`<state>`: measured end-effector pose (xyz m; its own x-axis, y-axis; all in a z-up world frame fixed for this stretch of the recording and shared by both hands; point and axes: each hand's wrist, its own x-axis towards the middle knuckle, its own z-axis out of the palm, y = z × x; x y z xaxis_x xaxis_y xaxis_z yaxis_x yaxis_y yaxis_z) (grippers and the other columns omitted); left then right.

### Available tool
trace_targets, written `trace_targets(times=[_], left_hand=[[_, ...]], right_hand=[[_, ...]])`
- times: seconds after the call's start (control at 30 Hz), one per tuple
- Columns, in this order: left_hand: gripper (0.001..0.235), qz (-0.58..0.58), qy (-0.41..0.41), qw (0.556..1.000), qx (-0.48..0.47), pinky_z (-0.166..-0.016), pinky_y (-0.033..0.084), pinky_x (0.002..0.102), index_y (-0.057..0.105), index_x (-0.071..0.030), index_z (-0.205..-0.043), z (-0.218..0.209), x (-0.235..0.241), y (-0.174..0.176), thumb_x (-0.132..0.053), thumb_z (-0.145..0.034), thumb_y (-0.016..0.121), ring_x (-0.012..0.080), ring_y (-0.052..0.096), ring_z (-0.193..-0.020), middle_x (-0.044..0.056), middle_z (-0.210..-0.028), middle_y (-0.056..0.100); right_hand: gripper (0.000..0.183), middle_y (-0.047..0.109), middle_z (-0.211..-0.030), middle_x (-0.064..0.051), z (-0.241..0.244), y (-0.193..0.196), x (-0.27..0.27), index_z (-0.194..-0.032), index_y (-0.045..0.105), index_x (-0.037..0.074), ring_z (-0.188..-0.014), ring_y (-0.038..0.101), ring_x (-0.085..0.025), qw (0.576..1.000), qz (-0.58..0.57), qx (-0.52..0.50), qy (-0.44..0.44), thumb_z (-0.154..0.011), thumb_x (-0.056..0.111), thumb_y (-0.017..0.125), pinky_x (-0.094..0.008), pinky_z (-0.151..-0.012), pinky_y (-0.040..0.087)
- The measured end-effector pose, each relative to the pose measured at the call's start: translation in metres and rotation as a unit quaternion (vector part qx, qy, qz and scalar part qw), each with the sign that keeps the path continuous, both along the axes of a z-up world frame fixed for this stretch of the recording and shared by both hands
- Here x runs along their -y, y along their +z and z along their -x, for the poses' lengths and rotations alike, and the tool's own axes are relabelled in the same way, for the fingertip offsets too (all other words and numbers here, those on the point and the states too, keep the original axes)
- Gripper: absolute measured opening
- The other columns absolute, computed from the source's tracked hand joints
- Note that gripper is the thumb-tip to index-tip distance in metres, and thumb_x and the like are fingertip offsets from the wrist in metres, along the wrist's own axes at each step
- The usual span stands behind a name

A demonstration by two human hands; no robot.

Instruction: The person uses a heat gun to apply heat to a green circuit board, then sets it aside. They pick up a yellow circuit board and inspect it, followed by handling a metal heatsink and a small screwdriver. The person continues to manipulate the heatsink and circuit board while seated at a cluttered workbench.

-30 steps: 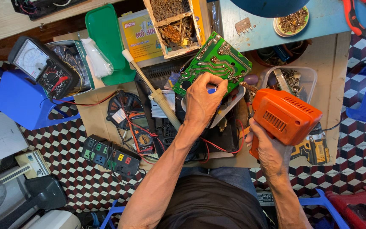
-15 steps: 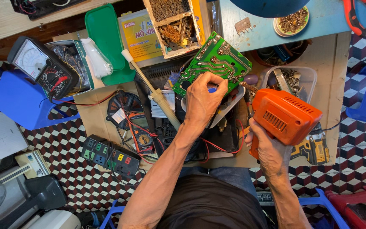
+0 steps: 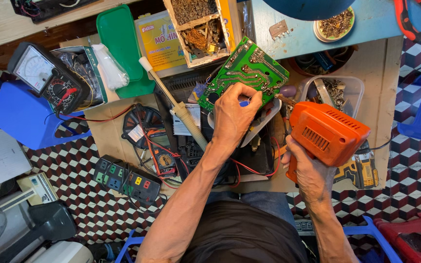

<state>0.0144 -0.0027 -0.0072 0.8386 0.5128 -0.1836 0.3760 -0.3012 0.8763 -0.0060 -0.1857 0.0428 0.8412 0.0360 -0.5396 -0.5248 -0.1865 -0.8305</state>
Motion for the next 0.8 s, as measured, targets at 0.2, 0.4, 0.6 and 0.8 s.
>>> trace_targets(times=[0.2, 0.4, 0.6, 0.8], left_hand=[[0.015, 0.003, 0.002, 1.0, 0.003, -0.071, 0.058, 0.033, 0.069, -0.005, -0.088, -0.0009, 0.0005, -0.0013, -0.018, -0.088, 0.077, 0.0201, 0.074, -0.077, 0.008, -0.087, 0.074], [0.015, 0.003, 0.002, 1.0, -0.002, -0.07, 0.058, 0.034, 0.07, -0.005, -0.088, -0.0019, 0.0024, -0.0021, -0.018, -0.087, 0.077, 0.0204, 0.074, -0.076, 0.009, -0.087, 0.074], [0.015, -0.001, 0.003, 1.0, -0.007, -0.07, 0.058, 0.034, 0.07, -0.005, -0.087, -0.0021, 0.0025, -0.0026, -0.019, -0.086, 0.077, 0.0213, 0.074, -0.076, 0.009, -0.087, 0.073], [0.015, -0.004, 0.0, 1.0, 0.0, -0.071, 0.058, 0.034, 0.07, -0.005, -0.087, -0.0019, 0.0021, -0.0012, -0.019, -0.087, 0.077, 0.0216, 0.073, -0.077, 0.009, -0.087, 0.074]], right_hand=[[0.018, 0.066, -0.074, -0.004, -0.0003, 0.0007, -0.0004, -0.109, 0.066, 0.001, -0.061, 0.066, -0.012, 1.0, 0.015, -0.013, -0.004, -0.095, 0.01, 0.071, -0.027, -0.056, 0.058], [0.019, 0.066, -0.074, -0.005, -0.0005, 0.0013, -0.0015, -0.109, 0.067, 0.001, -0.061, 0.066, -0.012, 0.999, 0.028, -0.017, -0.005, -0.094, 0.011, 0.071, -0.027, -0.055, 0.058], [0.019, 0.066, -0.073, -0.005, -0.0007, 0.0025, -0.0014, -0.11, 0.066, 0.001, -0.061, 0.066, -0.012, 1.0, 0.022, -0.016, -0.006, -0.094, 0.01, 0.071, -0.027, -0.055, 0.057], [0.017, 0.066, -0.073, -0.005, -0.0007, 0.0023, -0.0019, -0.108, 0.066, 0.001, -0.061, 0.066, -0.012, 1.0, 0.02, -0.018, -0.011, -0.094, 0.009, 0.071, -0.028, -0.055, 0.058]])
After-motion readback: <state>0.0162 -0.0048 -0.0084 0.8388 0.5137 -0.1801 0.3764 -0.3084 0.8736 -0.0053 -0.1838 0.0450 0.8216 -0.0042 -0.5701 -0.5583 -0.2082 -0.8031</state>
